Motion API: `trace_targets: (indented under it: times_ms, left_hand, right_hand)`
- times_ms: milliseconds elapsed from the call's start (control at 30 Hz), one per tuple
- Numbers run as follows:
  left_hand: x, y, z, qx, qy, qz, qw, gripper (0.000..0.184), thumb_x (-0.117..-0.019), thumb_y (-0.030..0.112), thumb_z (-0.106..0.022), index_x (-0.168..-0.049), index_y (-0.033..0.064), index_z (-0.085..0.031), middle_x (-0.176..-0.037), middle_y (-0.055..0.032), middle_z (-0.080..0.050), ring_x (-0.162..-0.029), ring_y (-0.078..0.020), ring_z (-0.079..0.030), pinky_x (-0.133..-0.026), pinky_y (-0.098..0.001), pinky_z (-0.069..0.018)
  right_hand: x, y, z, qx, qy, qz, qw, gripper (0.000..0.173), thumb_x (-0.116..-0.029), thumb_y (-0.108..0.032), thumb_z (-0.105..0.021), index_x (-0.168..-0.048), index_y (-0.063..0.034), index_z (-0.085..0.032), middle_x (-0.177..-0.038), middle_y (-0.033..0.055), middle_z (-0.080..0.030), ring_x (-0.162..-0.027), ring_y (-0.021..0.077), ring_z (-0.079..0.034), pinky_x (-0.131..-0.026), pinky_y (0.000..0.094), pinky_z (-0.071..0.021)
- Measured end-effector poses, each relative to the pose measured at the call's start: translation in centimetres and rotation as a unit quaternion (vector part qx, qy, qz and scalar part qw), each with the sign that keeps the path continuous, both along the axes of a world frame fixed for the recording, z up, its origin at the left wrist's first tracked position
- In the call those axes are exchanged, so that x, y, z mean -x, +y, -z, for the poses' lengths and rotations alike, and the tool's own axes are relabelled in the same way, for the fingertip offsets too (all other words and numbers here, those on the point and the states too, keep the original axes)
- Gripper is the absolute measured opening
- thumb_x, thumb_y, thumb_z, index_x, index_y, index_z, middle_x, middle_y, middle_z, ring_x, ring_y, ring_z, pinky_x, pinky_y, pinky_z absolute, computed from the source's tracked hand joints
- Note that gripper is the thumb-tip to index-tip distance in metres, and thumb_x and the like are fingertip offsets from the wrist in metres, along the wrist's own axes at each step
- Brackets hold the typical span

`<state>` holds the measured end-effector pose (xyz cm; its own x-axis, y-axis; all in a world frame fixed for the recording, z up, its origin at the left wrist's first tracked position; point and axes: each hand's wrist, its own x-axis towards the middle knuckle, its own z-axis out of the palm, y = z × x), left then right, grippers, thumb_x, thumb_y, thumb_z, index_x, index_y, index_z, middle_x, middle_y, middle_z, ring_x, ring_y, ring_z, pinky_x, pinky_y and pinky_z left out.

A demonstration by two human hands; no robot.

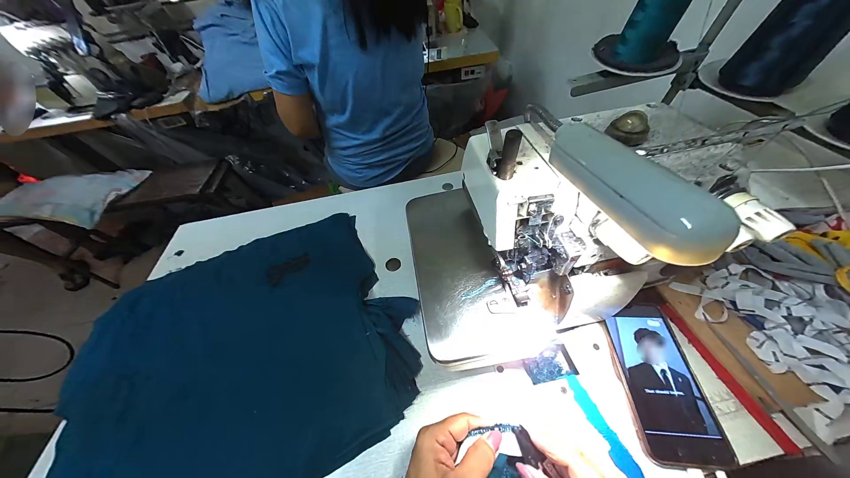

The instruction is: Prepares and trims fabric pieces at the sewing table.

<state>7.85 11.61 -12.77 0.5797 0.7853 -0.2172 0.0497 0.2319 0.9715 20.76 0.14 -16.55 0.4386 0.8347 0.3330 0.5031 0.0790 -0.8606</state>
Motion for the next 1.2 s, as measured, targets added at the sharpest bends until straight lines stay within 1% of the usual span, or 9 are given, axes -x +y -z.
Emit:
trace_targets:
  times_ms: [67, 200, 367, 567, 700, 800, 1000, 1133, 1200]
  left_hand:
    - [-0.1, 0.0, 0.0, 0.008, -0.006, -0.005, 1.0, 0.017, -0.0922, -0.006, -0.057, -0.092, 0.0016, -0.073, -0.076, 0.0051, -0.073, -0.068, 0.0014, -0.067, -0.065, -0.0169, -0.0561]
    - [0.1, 0.0, 0.5, 0.004, -0.013, 0.0, 1.0, 0.017, -0.0921, -0.006, -0.058, -0.092, 0.0011, -0.073, -0.076, 0.0042, -0.073, -0.068, 0.0011, -0.067, -0.065, -0.0175, -0.056]
    - [0.2, 0.1, 0.8, -0.001, -0.023, 0.004, 1.0, 0.015, -0.0929, -0.005, -0.059, -0.093, 0.0, -0.073, -0.076, 0.0033, -0.072, -0.068, 0.0001, -0.067, -0.065, -0.0186, -0.0562]
    - [0.0, 0.0, 0.1, -0.016, -0.001, 0.009, 1.0, 0.016, -0.0913, -0.006, -0.058, -0.092, 0.0009, -0.072, -0.077, 0.0058, -0.072, -0.069, 0.0029, -0.066, -0.065, -0.0157, -0.0549]
    - [0.4, 0.1, 0.9, -0.033, -0.012, 0.034, 0.999, 0.013, -0.092, -0.006, -0.059, -0.095, -0.0037, -0.072, -0.08, 0.0011, -0.073, -0.072, 0.0009, -0.067, -0.068, -0.0182, -0.0567]
    - [0.0, 0.0, 0.3, -0.023, 0.001, 0.009, 1.0, 0.016, -0.091, -0.006, -0.058, -0.093, 0.0005, -0.073, -0.078, 0.0048, -0.073, -0.07, 0.0024, -0.067, -0.067, -0.0169, -0.0565]
    - [0.0, 0.0, 0.1, -0.031, -0.002, 0.007, 0.999, 0.015, -0.0904, -0.007, -0.059, -0.093, 0.0003, -0.072, -0.08, 0.0056, -0.073, -0.072, 0.0024, -0.068, -0.068, -0.0166, -0.0564]
    - [0.5, 0.0, 1.6, -0.079, -0.021, 0.046, 0.996, 0.012, -0.0898, -0.007, -0.061, -0.094, -0.006, -0.072, -0.085, -0.0023, -0.073, -0.078, 0.0003, -0.068, -0.073, -0.0189, -0.0575]
    - [0.5, 0.1, 1.5, -0.077, -0.018, 0.048, 0.996, 0.012, -0.0901, -0.007, -0.061, -0.095, -0.0057, -0.073, -0.086, -0.0024, -0.073, -0.078, 0.0001, -0.068, -0.073, -0.0189, -0.0575]
  right_hand:
    - [0.0, -0.1, 0.0, 0.001, -0.011, -0.006, 1.0, 0.023, -0.0939, -0.005, -0.068, -0.108, 0.0127, -0.071, -0.089, 0.0212, -0.073, -0.075, 0.0139, -0.068, -0.074, 0.0223, -0.0564]
    - [0.1, -0.2, -0.1, 0.01, -0.035, -0.002, 0.999, 0.022, -0.093, -0.005, -0.068, -0.106, 0.0121, -0.072, -0.091, 0.022, -0.073, -0.079, 0.0157, -0.07, -0.079, 0.0227, -0.0568]
    - [0.0, -0.2, -0.3, 0.006, -0.031, -0.009, 0.999, 0.024, -0.0937, -0.006, -0.068, -0.109, 0.0122, -0.071, -0.092, 0.022, -0.073, -0.078, 0.0145, -0.069, -0.078, 0.0217, -0.0565]
    - [0.1, -0.1, -0.3, 0.011, -0.029, -0.006, 0.999, 0.023, -0.0932, -0.005, -0.068, -0.107, 0.0125, -0.071, -0.091, 0.0216, -0.074, -0.08, 0.015, -0.071, -0.079, 0.0219, -0.0569]
    - [0.1, -0.2, 0.1, 0.003, -0.025, -0.005, 1.0, 0.022, -0.0937, -0.005, -0.067, -0.108, 0.0124, -0.071, -0.092, 0.0216, -0.073, -0.08, 0.0143, -0.07, -0.08, 0.0217, -0.0567]
    - [0.0, -0.2, 0.0, -0.006, -0.026, -0.012, 1.0, 0.024, -0.0939, -0.005, -0.068, -0.109, 0.0127, -0.07, -0.094, 0.0225, -0.073, -0.081, 0.0142, -0.07, -0.08, 0.0217, -0.0567]
    - [0.0, -0.1, 0.0, 0.003, -0.027, -0.012, 1.0, 0.024, -0.0938, -0.005, -0.067, -0.109, 0.0123, -0.071, -0.092, 0.022, -0.073, -0.08, 0.0154, -0.07, -0.079, 0.0221, -0.0567]
    - [0.1, 0.1, -0.1, 0.005, -0.026, -0.008, 1.0, 0.021, -0.0942, -0.004, -0.065, -0.107, 0.012, -0.071, -0.091, 0.0212, -0.074, -0.081, 0.0147, -0.071, -0.08, 0.0218, -0.0568]
    - [0.2, 0.1, -0.1, 0.003, -0.018, 0.005, 1.0, 0.02, -0.0945, -0.003, -0.064, -0.107, 0.0116, -0.072, -0.092, 0.0205, -0.074, -0.083, 0.0136, -0.072, -0.083, 0.021, -0.0572]
